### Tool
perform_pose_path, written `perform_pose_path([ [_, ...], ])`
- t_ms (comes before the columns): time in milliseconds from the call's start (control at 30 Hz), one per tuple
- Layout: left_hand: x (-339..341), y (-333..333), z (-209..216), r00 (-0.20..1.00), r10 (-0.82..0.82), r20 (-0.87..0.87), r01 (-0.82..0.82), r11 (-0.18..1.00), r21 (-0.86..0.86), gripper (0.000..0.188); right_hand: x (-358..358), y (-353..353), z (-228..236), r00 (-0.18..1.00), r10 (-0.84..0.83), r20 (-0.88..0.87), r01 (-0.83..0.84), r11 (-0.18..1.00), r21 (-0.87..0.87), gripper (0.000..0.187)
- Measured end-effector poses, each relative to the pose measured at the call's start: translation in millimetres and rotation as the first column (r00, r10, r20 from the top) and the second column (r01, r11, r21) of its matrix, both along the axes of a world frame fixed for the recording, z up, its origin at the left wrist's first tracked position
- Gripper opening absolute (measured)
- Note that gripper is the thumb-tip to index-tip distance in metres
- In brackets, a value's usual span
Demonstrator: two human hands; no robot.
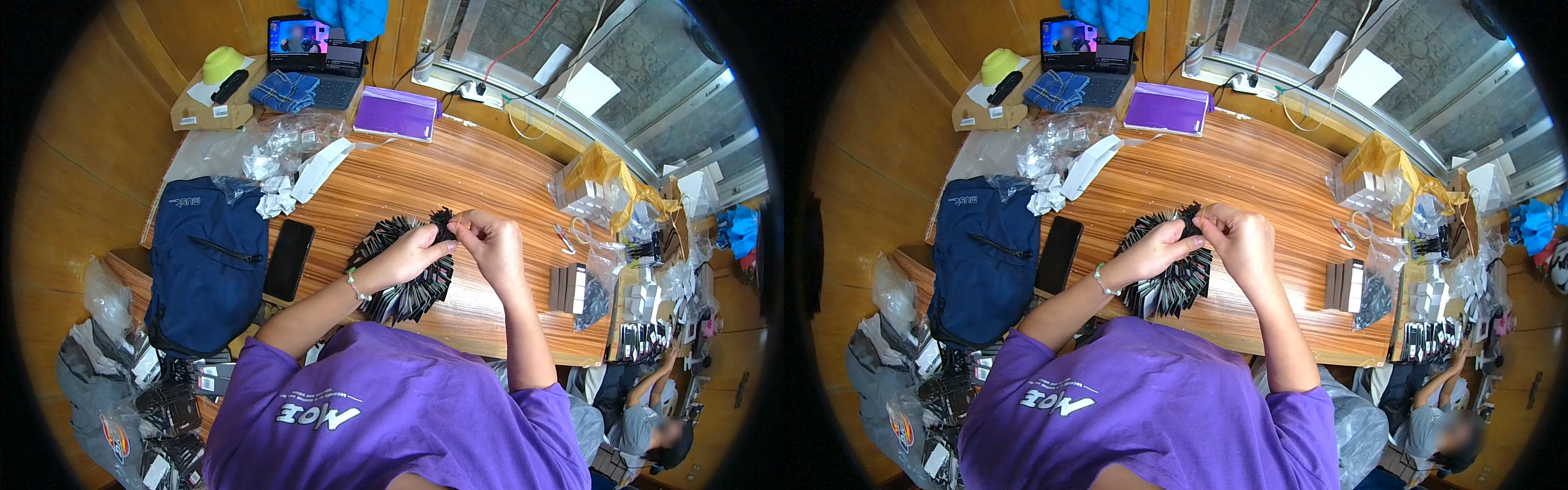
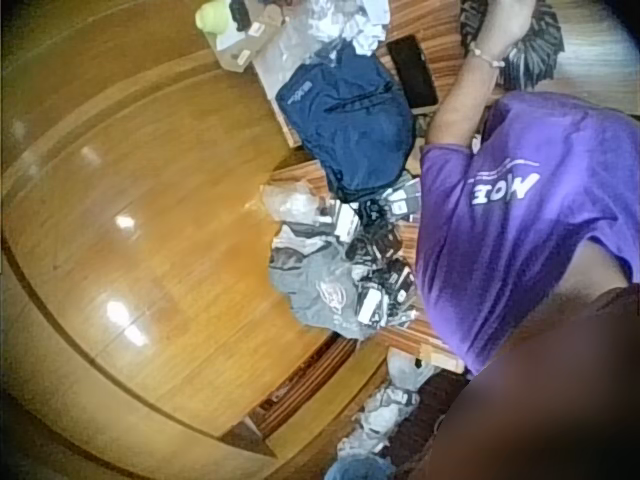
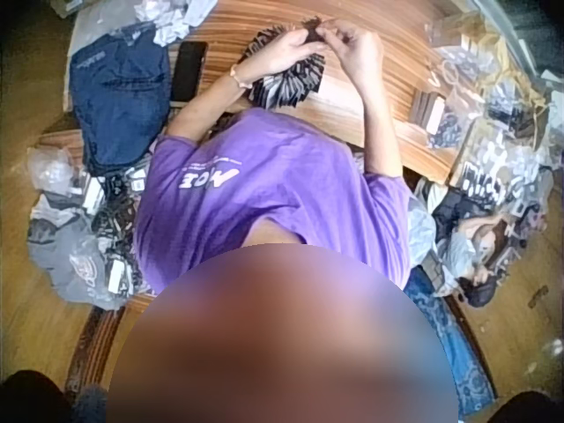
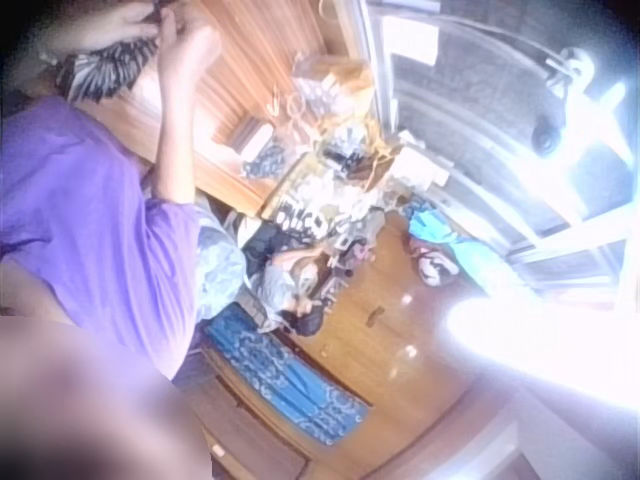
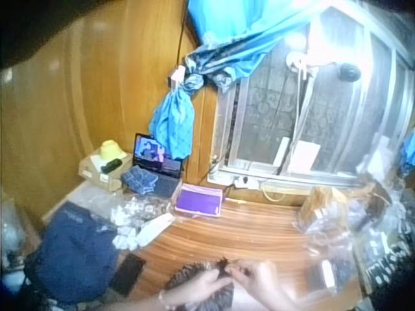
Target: The person organizes small electronic components and packaging on a cluttered wooden table. They handle boxes, plastic bags, and bundles of black cables, stacking and arranging them into neat piles.
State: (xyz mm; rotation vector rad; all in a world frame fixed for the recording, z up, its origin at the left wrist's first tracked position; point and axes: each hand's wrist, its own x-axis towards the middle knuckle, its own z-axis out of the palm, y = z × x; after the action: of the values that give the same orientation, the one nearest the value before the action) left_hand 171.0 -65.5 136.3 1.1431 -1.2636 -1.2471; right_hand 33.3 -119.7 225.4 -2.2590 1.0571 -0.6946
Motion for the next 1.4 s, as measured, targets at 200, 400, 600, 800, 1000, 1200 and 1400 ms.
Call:
perform_pose_path([
  [200, 3.2, -0.9, 5.0, 0.994, -0.051, 0.096, 0.046, 0.997, 0.055, 0.036, -4.8, -15.9, -7.9, 0.990, -0.079, 0.118, 0.077, 0.997, 0.021, 0.012],
  [400, 3.4, 1.0, 33.1, 0.973, -0.154, 0.174, 0.127, 0.980, 0.155, 0.019, -4.5, -10.6, 7.9, 0.999, 0.032, 0.010, -0.033, 0.996, 0.083, 0.011],
  [600, -4.3, -1.3, 4.9, 0.999, -0.026, 0.022, 0.029, 0.993, -0.116, 0.027, 7.8, -6.4, -3.2, 0.998, 0.049, 0.030, -0.050, 0.998, 0.041, 0.010],
  [800, 4.8, 0.6, 26.1, 0.970, -0.149, 0.194, 0.120, 0.981, 0.153, 0.034, 1.5, -23.5, -28.0, 0.893, -0.162, 0.419, -0.048, 0.893, 0.448, 0.014],
  [1000, 1.6, 2.8, 19.3, 0.995, -0.091, 0.047, 0.083, 0.987, 0.136, 0.035, -9.4, -20.0, -16.7, 0.848, -0.244, 0.470, -0.031, 0.862, 0.505, 0.016],
  [1200, -0.7, 3.2, 36.1, 0.968, -0.135, 0.210, 0.120, 0.989, 0.083, 0.028, -19.1, -11.5, -3.2, 0.970, 0.050, 0.238, -0.117, 0.954, 0.277, 0.014],
  [1400, -2.9, -3.1, 20.9, 0.923, -0.224, 0.312, 0.197, 0.973, 0.115, 0.028, -12.1, -11.7, 4.4, 0.986, 0.146, -0.080, -0.138, 0.986, 0.093, 0.015],
])
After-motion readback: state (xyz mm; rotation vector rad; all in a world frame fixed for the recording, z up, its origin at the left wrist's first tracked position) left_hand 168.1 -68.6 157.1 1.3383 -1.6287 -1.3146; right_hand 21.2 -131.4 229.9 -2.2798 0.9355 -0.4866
